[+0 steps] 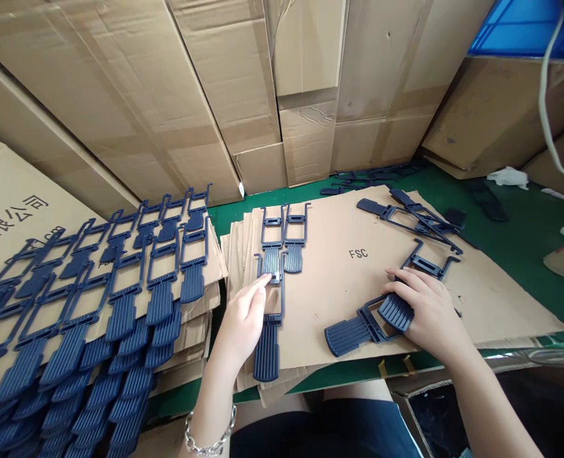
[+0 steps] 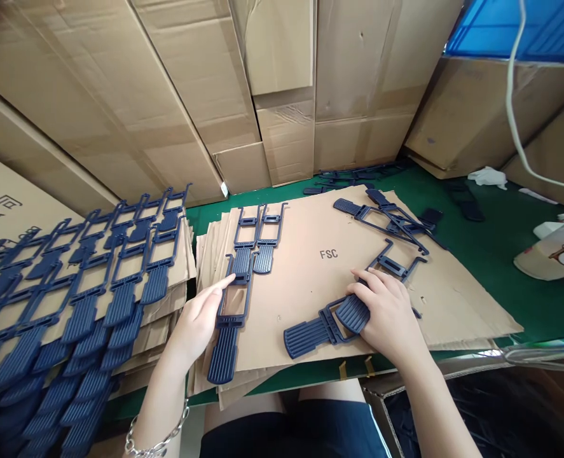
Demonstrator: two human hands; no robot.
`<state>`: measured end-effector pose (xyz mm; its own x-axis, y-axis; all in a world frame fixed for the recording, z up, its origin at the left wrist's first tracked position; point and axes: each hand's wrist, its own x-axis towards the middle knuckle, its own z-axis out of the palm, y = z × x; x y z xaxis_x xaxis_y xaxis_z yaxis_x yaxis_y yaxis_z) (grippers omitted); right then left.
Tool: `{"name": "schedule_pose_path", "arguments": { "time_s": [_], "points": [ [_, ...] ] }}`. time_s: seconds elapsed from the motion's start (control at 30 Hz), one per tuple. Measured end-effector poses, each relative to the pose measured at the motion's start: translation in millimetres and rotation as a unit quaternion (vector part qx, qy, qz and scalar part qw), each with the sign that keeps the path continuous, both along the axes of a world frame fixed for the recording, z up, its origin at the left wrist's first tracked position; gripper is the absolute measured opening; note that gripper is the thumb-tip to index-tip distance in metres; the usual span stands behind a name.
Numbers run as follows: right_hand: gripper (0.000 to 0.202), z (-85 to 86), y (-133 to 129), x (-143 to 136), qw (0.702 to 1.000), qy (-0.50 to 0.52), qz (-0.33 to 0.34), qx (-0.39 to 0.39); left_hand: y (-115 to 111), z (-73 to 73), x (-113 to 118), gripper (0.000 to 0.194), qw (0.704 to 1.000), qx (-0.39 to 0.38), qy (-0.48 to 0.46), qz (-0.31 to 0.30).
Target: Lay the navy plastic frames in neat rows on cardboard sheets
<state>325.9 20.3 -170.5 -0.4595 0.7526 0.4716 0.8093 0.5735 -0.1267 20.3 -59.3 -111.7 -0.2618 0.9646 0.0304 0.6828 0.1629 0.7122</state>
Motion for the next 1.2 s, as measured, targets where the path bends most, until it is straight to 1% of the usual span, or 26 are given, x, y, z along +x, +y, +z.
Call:
{"name": "schedule_pose_path", "arguments": {
  "time_s": [0.1, 0.17, 0.23, 0.3, 0.37, 0.43, 0.53, 0.6, 0.63, 0.67, 0.7, 0.77, 0.87, 0.93, 1.03, 1.2],
  "points": [
    [0.018, 2.2, 1, 0, 1.000, 0.003, 0.003, -0.007, -7, 3.7, 9, 0.044, 0.997, 0.030, 0.065, -0.004],
    [0.018, 4.7, 1, -2, 1.000, 0.007, 0.012, -0.018, -15, 6.3, 20, 0.041, 0.990, 0.057, 0.127, -0.023],
    [0.018, 7.8, 1, -7, 0.999, 0.009, 0.028, -0.034, -23, 6.9, 37, 0.038, 0.979, 0.061, 0.175, -0.085],
    [0.018, 10.8, -1, -15, 0.998, 0.011, 0.046, -0.050, -31, 6.0, 56, 0.038, 0.963, 0.036, 0.201, -0.178],
    [0.018, 13.1, -3, -23, 0.996, 0.013, 0.059, -0.062, -34, 7.4, 73, 0.039, 0.947, 0.013, 0.216, -0.236],
    [0.018, 14.2, -6, -29, 0.995, 0.017, 0.064, -0.069, -33, 15.5, 83, 0.040, 0.936, 0.012, 0.230, -0.265],
    [0.018, 13.9, -8, -32, 0.995, 0.023, 0.061, -0.072, -21, 39.3, 83, 0.040, 0.913, 0.051, 0.265, -0.305],
    [0.017, 12.9, -9, -31, 0.996, 0.025, 0.059, -0.068, -8, 52.5, 76, 0.041, 0.902, 0.064, 0.303, -0.300],
    [0.017, 12.3, -9, -30, 0.996, 0.024, 0.059, -0.066, -1, 55.1, 72, 0.041, 0.902, 0.054, 0.322, -0.281],
    [0.017, 11.7, -9, -30, 0.996, 0.022, 0.059, -0.064, 7, 54.4, 68, 0.042, 0.906, 0.035, 0.336, -0.256],
    [0.017, 11.2, -9, -29, 0.996, 0.020, 0.059, -0.061, 14, 50.5, 65, 0.044, 0.910, 0.017, 0.349, -0.225],
    [0.018, 10.5, -9, -29, 0.997, 0.020, 0.057, -0.054, 27, 36.0, 61, 0.049, 0.913, -0.025, 0.366, -0.180],
    [0.018, 10.1, -9, -29, 0.997, 0.024, 0.056, -0.041, 37, 11.7, 61, 0.054, 0.914, -0.069, 0.359, -0.173],
    [0.018, 9.8, -9, -29, 0.997, 0.027, 0.057, -0.036, 36, 2.0, 64, 0.058, 0.916, -0.076, 0.354, -0.172],
    [0.018, 8.7, -9, -29, 0.997, 0.026, 0.059, -0.036, 34, -1.7, 67, 0.061, 0.917, -0.081, 0.350, -0.170],
    [0.016, 6.3, -9, -28, 0.997, 0.024, 0.059, -0.040, 39, 2.7, 68, 0.062, 0.914, -0.096, 0.345, -0.191]
  ]
}}
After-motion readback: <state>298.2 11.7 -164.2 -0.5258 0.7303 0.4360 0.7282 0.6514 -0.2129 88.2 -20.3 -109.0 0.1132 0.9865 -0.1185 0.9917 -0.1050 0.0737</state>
